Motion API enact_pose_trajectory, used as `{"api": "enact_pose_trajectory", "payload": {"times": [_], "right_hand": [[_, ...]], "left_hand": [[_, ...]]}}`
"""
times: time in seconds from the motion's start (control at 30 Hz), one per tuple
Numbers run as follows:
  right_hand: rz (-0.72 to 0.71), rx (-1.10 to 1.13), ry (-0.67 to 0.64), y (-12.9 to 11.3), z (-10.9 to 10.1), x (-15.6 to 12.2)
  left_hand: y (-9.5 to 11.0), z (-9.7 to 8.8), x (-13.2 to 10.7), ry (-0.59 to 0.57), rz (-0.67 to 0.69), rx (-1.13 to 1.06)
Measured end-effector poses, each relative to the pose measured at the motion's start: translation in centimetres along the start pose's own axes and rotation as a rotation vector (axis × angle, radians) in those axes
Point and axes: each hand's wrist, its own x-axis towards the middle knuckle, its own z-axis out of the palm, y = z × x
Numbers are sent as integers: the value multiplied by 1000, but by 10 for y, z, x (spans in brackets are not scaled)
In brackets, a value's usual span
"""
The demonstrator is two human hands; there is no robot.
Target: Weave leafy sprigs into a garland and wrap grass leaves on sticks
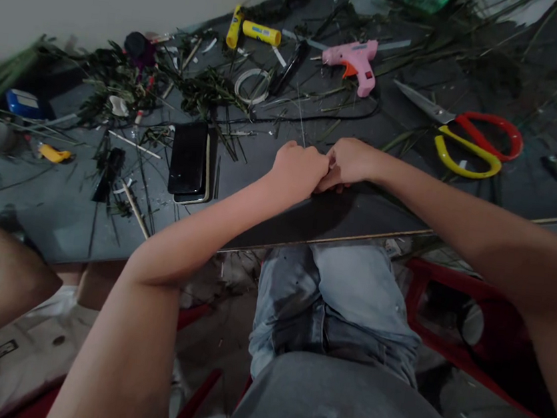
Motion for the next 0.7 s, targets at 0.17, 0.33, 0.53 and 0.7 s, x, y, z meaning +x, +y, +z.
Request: {"api": "enact_pose_trajectory", "payload": {"times": [0.17, 0.33, 0.53, 0.7], "right_hand": [[-25, -53, 26, 2, 1, 4], [80, 43, -90, -2, -1, 9], [42, 121, -76, 7, 1, 13], [4, 106, -67, 13, 1, 14]], "left_hand": [[-21, 7, -23, -36, 10, -73], [-29, 25, -58, 179, 176, -66], [-33, 45, -62, 277, 345, 51], [-35, 46, -58, 281, 369, 71]]}}
